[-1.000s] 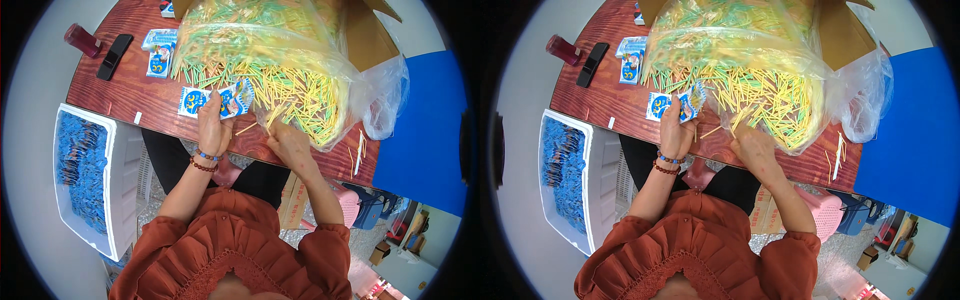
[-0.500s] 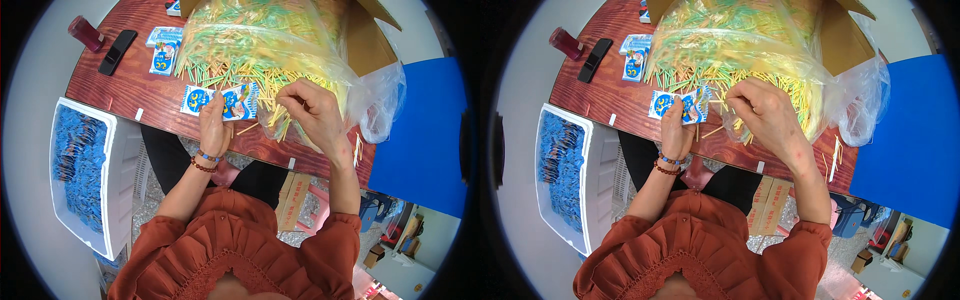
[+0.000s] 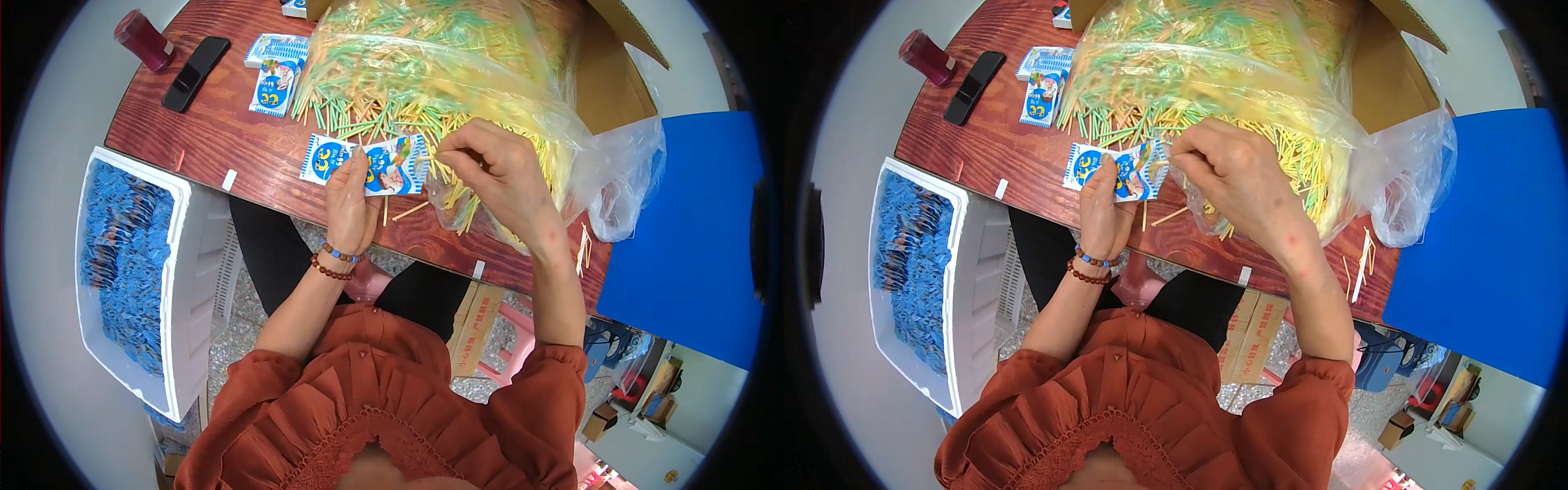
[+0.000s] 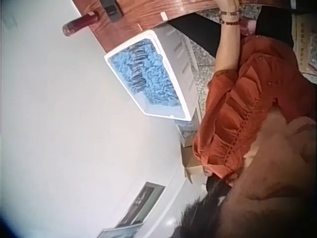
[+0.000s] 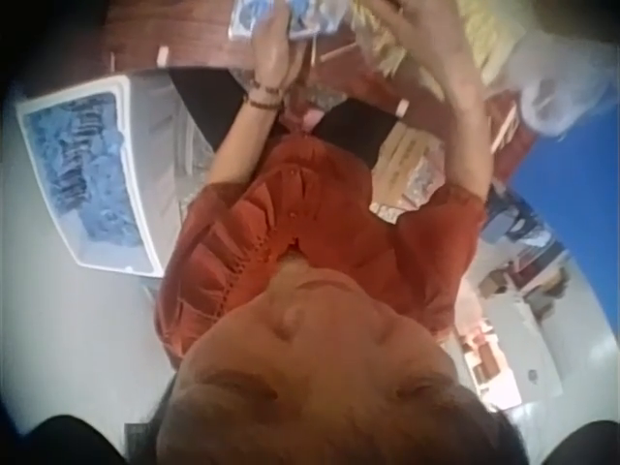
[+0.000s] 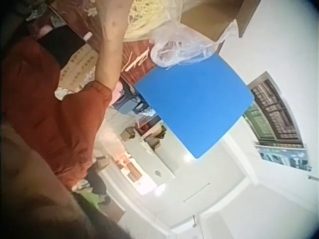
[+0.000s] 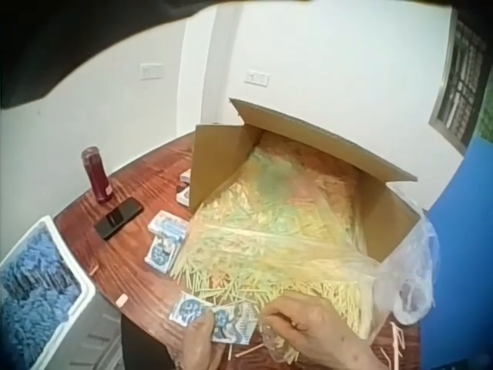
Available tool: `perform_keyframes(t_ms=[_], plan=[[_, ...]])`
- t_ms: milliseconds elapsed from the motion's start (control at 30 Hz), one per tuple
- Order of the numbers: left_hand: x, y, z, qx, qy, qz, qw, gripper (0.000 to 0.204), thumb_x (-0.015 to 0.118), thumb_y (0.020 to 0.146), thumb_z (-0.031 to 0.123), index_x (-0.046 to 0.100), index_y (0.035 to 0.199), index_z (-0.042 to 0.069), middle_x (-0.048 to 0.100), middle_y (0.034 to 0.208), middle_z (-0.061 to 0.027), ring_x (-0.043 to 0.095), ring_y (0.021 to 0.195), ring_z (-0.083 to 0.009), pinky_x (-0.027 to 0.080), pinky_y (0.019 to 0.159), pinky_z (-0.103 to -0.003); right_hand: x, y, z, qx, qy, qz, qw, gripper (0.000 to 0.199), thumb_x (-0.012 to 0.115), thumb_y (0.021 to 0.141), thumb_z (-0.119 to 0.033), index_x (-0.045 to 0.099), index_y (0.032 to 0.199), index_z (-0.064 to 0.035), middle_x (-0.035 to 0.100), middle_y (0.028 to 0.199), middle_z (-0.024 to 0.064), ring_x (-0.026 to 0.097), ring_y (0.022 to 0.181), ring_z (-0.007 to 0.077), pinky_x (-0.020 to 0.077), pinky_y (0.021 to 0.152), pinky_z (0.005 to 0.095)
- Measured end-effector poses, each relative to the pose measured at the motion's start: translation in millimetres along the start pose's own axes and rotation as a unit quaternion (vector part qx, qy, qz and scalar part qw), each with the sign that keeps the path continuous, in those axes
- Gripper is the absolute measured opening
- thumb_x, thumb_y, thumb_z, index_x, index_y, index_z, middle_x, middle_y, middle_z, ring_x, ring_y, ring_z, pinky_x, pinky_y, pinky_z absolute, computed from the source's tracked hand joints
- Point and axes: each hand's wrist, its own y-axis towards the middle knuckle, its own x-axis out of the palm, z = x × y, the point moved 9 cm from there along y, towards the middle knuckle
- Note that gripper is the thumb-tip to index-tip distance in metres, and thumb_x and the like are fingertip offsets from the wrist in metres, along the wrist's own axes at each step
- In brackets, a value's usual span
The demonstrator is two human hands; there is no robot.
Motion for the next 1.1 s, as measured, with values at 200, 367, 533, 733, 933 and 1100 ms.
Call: perform_keyframes(t_ms=[200,367,533,733,933,1100], plan=[[6.6,-2.4,5.7,-0.007,-0.014,0.018,1.0,0.028,0.045,0.101,0.025,0.058,0.109,0.001,0.064,0.109,-0.008,0.063,0.098,-0.0164,0.052,0.085,-0.034,23.0,9.5,26.0,0.11,0.142,-0.02,0.984,0.012,0.067,0.084,-0.008,0.057,0.086,-0.0018,0.055,0.064,0.0018,0.046,0.054,0.0061,0.0366,0.049,0.0241],[-3.0,1.2,11.1,0.005,0.012,0.004,1.0,0.028,0.045,0.101,0.024,0.058,0.109,0.002,0.064,0.108,-0.0074,0.063,0.097,-0.0163,0.052,0.085,-0.035,23.2,14.6,22.3,0.054,0.046,-0.075,0.995,0.012,0.066,0.084,-0.008,0.055,0.082,-0.0017,0.052,0.062,0.0003,0.045,0.055,0.0053,0.0366,0.049,0.025],[-2.2,0.8,4.7,-0.01,0.035,-0.014,0.999,0.028,0.046,0.1,0.025,0.058,0.109,0.002,0.065,0.105,-0.0077,0.063,0.096,-0.0163,0.053,0.084,-0.035,37.9,19.5,25.2,0.055,0.043,-0.148,0.986,0.013,0.065,0.083,-0.008,0.054,0.08,-0.002,0.05,0.061,-0.0016,0.045,0.058,0.0037,0.0367,0.052,0.0252],[-0.1,-0.5,4.1,-0.039,-0.033,-0.004,0.999,0.025,0.047,0.1,0.025,0.058,0.11,0.004,0.065,0.106,-0.0069,0.064,0.094,-0.0171,0.054,0.082,-0.035,61.5,25.4,52.8,0.18,0.162,-0.144,0.96,0.011,0.064,0.083,-0.009,0.055,0.085,-0.0029,0.054,0.064,-0.0034,0.046,0.059,0.0039,0.0377,0.054,0.0218],[-3.1,6.1,17.1,0.029,-0.049,0.023,0.998,0.022,0.049,0.099,0.02,0.056,0.112,0.004,0.064,0.11,-0.0084,0.063,0.101,-0.0176,0.053,0.088,-0.039,55.4,8.0,56.1,0.215,0.272,0.045,0.937,0.023,0.061,0.089,-0.014,0.061,0.11,-0.0038,0.06,0.073,-0.0035,0.05,0.063,0.0014,0.0383,0.056,0.0167],[3.6,6.0,28.7,0.026,-0.083,0.002,0.996,0.022,0.05,0.098,0.018,0.056,0.112,0.002,0.063,0.112,-0.0096,0.062,0.102,-0.0171,0.051,0.09,-0.037,71.2,15.7,50.7,0.186,0.343,0.015,0.921,0.015,0.061,0.091,-0.016,0.066,0.097,-0.0025,0.063,0.075,-0.0031,0.046,0.062,0.0004,0.0354,0.055,0.017]])
